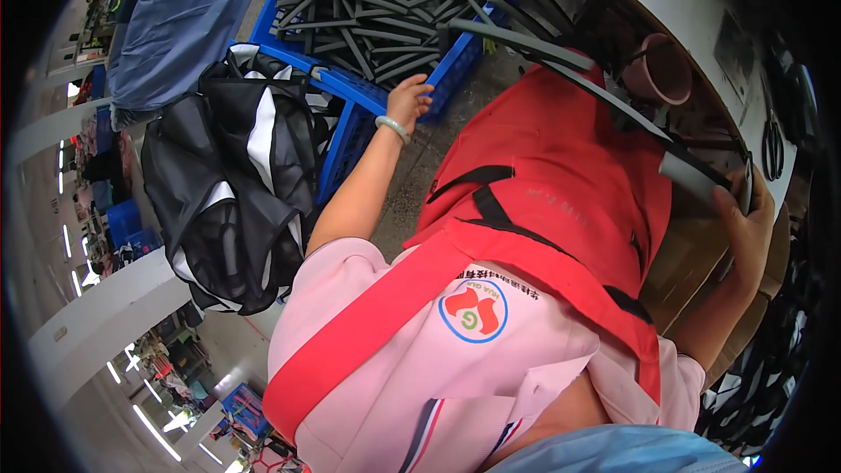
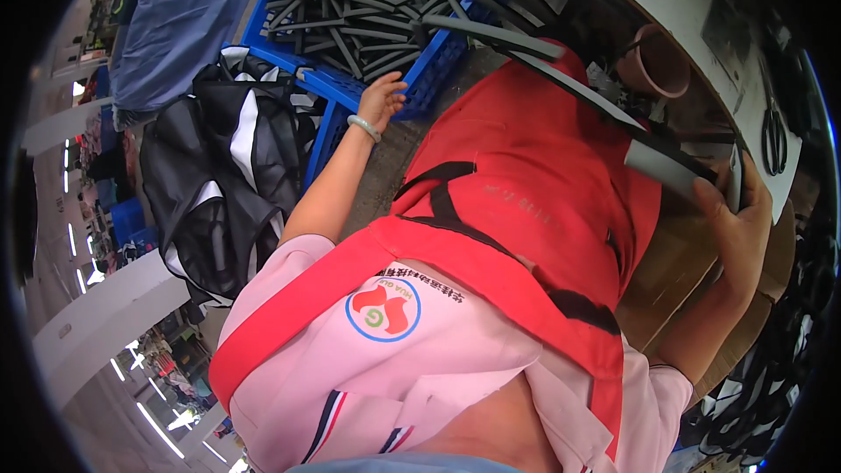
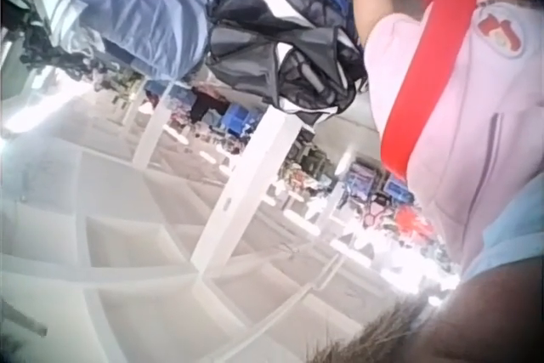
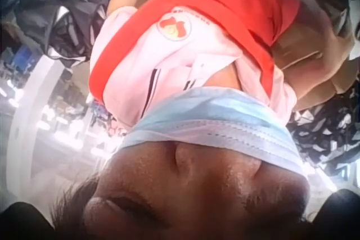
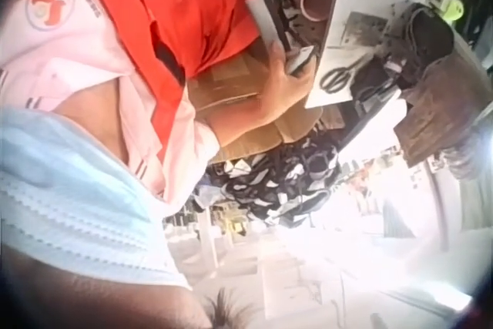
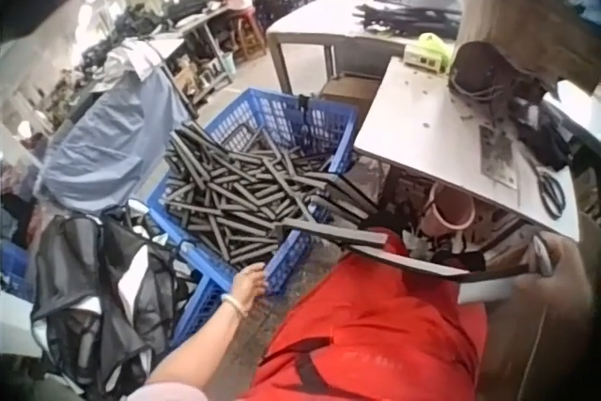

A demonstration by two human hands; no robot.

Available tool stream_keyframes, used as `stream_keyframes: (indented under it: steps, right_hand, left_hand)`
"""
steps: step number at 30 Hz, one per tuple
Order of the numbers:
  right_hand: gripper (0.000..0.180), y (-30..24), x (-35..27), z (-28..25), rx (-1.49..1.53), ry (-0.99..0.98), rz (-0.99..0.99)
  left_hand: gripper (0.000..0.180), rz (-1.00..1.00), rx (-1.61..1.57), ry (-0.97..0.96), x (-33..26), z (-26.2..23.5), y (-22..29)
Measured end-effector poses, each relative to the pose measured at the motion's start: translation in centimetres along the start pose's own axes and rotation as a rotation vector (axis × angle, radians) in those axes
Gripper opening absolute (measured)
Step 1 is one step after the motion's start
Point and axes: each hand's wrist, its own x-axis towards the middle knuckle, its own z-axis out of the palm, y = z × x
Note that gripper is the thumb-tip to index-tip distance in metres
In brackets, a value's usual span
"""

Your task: Assembling grey plastic tubing components at a factory workbench using a joining machine.

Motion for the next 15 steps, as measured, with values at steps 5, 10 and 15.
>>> stream_keyframes:
  steps: [5, 10, 15]
  right_hand:
    - [0.032, 0.1, -0.6, -1.0, 0.079, -0.071, -0.111]
    - [0.045, 0.2, -3.2, -1.6, 0.144, 0.016, -0.201]
    - [0.060, 10.0, -6.4, -10.4, 0.601, -0.603, -0.799]
  left_hand:
    - [0.033, 0.898, 0.475, 0.146, 0.6, 4.2, 3.5]
    - [0.050, 1.091, 0.793, 0.111, -0.6, 11.1, 6.2]
    - [0.031, 0.647, 0.419, -0.405, -2.4, 15.2, 6.4]
